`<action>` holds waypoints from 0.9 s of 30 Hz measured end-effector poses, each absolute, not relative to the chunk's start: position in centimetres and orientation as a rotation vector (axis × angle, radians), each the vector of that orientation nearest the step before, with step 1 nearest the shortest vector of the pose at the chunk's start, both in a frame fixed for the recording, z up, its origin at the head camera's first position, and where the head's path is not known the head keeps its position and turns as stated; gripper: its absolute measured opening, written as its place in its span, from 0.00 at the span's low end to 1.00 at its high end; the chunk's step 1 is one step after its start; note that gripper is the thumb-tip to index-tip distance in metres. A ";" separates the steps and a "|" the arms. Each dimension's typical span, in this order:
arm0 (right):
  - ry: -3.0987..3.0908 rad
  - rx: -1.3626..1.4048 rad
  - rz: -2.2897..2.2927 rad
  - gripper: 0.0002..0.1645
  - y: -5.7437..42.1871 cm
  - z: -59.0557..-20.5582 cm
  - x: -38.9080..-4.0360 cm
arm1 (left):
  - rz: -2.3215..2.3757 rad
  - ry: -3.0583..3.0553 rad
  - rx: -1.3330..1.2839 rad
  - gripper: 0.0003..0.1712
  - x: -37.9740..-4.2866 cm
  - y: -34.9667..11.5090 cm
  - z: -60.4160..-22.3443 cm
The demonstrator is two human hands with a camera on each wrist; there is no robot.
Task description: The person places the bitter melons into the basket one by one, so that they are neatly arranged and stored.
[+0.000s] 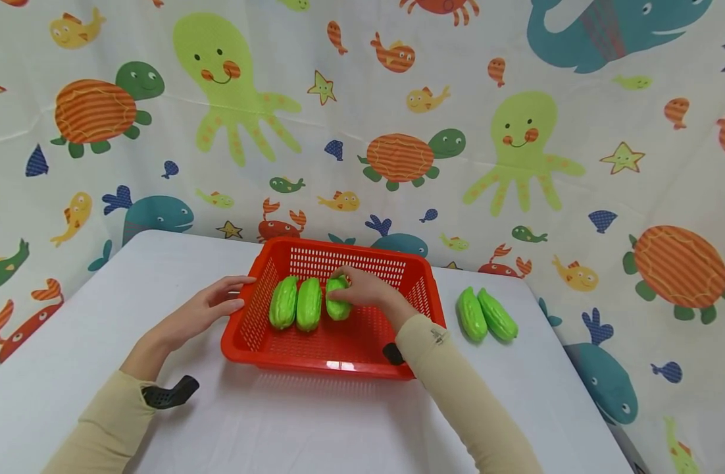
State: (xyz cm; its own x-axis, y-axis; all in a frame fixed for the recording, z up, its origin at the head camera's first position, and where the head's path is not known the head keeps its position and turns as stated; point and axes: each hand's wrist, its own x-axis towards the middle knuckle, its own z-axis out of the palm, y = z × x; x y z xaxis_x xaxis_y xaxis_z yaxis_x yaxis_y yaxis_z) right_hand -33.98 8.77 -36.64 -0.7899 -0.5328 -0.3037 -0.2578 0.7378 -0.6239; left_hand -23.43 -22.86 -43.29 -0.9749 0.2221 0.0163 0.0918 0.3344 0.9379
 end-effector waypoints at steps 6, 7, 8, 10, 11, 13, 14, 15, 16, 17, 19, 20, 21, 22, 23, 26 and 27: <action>2.482 -0.636 -0.726 0.27 8.5 -36.7 -34.0 | 1.720 2.478 0.287 0.34 -23.3 -22.8 -43.2; 2.481 -0.636 -0.721 0.27 8.4 -36.7 -34.0 | 1.721 2.478 0.284 0.34 -23.3 -22.7 -43.2; 2.482 -0.630 -0.717 0.27 8.4 -36.7 -33.9 | 1.721 2.479 0.281 0.34 -23.3 -22.7 -43.1; 2.481 -0.629 -0.705 0.27 8.4 -36.8 -33.9 | 1.719 2.480 0.285 0.34 -23.2 -22.7 -43.1; 2.478 -0.633 -0.700 0.27 8.3 -36.9 -33.9 | 1.720 2.479 0.282 0.34 -23.2 -22.7 -43.1; 2.469 -0.641 -0.695 0.27 8.3 -37.0 -33.9 | 1.722 2.479 0.282 0.34 -23.2 -22.7 -43.1; 2.470 -0.641 -0.689 0.27 8.2 -37.0 -33.9 | 1.721 2.481 0.287 0.34 -23.2 -22.7 -43.1; 2.469 -0.648 -0.682 0.26 8.2 -37.1 -33.9 | 1.722 2.481 0.290 0.34 -23.2 -22.7 -43.1; 2.467 -0.651 -0.677 0.26 8.1 -37.2 -33.9 | 1.723 2.481 0.295 0.34 -23.2 -22.7 -43.1; 2.465 -0.652 -0.671 0.26 8.1 -37.2 -33.9 | 1.727 2.479 0.288 0.34 -23.2 -22.7 -43.1; 2.466 -0.644 -0.654 0.27 8.0 -37.3 -33.9 | 1.726 2.482 0.294 0.34 -23.3 -22.7 -43.1; 2.463 -0.642 -0.644 0.28 8.0 -37.3 -33.9 | 1.725 2.485 0.298 0.34 -23.3 -22.8 -43.1; 2.456 -0.644 -0.636 0.28 8.0 -37.4 -33.9 | 1.725 2.486 0.299 0.34 -23.3 -22.8 -43.2; 2.448 -0.643 -0.630 0.29 8.0 -37.4 -33.9 | 1.724 2.486 0.301 0.34 -23.2 -22.8 -43.2; 2.441 -0.640 -0.624 0.29 8.0 -37.4 -33.9 | 1.723 2.486 0.300 0.34 -23.3 -22.8 -43.2; 2.419 -0.641 -0.626 0.30 8.0 -37.5 -33.9 | 1.724 2.481 0.302 0.34 -23.3 -22.8 -43.2; 2.417 -0.640 -0.629 0.30 8.0 -37.5 -33.8 | 1.726 2.478 0.302 0.34 -23.3 -22.8 -43.2</action>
State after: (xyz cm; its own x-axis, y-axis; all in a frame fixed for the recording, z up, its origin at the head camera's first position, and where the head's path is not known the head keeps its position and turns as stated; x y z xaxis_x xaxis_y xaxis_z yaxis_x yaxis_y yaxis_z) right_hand -33.83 8.02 -37.49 -0.7316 -0.5599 -0.3889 -0.2994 0.7764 -0.5546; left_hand -23.30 -22.81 -43.24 -0.9746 0.2224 0.0257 0.1012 0.3356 0.9365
